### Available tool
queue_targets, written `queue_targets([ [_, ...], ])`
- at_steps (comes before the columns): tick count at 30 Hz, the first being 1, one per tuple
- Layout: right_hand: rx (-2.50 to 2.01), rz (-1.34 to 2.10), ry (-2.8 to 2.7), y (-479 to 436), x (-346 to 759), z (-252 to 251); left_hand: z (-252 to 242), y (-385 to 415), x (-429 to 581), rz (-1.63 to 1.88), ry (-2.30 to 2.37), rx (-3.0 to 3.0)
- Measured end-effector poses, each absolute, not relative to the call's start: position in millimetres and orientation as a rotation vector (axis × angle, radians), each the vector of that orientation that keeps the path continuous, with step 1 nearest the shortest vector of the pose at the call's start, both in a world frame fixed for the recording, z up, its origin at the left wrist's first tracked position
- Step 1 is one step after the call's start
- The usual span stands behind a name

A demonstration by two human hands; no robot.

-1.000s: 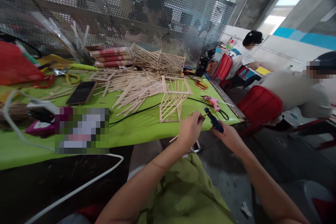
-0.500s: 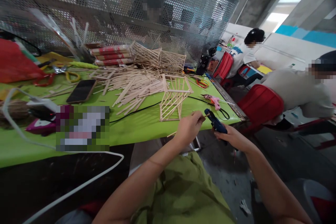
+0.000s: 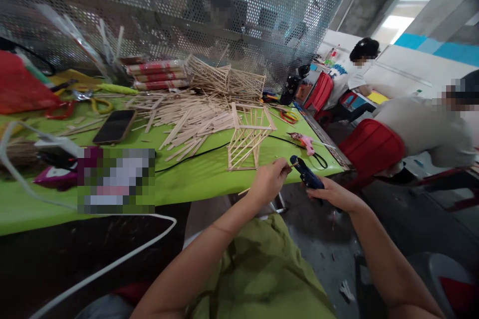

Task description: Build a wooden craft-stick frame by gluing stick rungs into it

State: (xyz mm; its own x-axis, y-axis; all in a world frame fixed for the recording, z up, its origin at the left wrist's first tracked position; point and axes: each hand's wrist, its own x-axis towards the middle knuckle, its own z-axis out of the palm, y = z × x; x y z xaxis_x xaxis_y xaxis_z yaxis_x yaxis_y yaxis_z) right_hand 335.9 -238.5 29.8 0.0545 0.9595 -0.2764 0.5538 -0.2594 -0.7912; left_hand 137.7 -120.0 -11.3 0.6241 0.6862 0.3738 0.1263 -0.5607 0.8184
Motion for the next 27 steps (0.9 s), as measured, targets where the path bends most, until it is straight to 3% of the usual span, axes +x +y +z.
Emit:
queue_targets([
  [5, -1.863, 1.064, -1.545, -237, 336, 29, -10, -120, 138, 0.869, 0.627, 1.978],
  [12, -2.087, 0.59, -1.632, -238, 325, 26, -7, -125, 140, 0.926, 0.707, 1.918],
  [18, -1.927, 0.81, -1.587, -238, 323, 29, -4, -129, 138, 0.903, 0.68, 1.88],
  [27, -1.974, 0.763, -1.575, -241, 332, 27, -3, -127, 136, 0.875, 0.663, 1.913],
])
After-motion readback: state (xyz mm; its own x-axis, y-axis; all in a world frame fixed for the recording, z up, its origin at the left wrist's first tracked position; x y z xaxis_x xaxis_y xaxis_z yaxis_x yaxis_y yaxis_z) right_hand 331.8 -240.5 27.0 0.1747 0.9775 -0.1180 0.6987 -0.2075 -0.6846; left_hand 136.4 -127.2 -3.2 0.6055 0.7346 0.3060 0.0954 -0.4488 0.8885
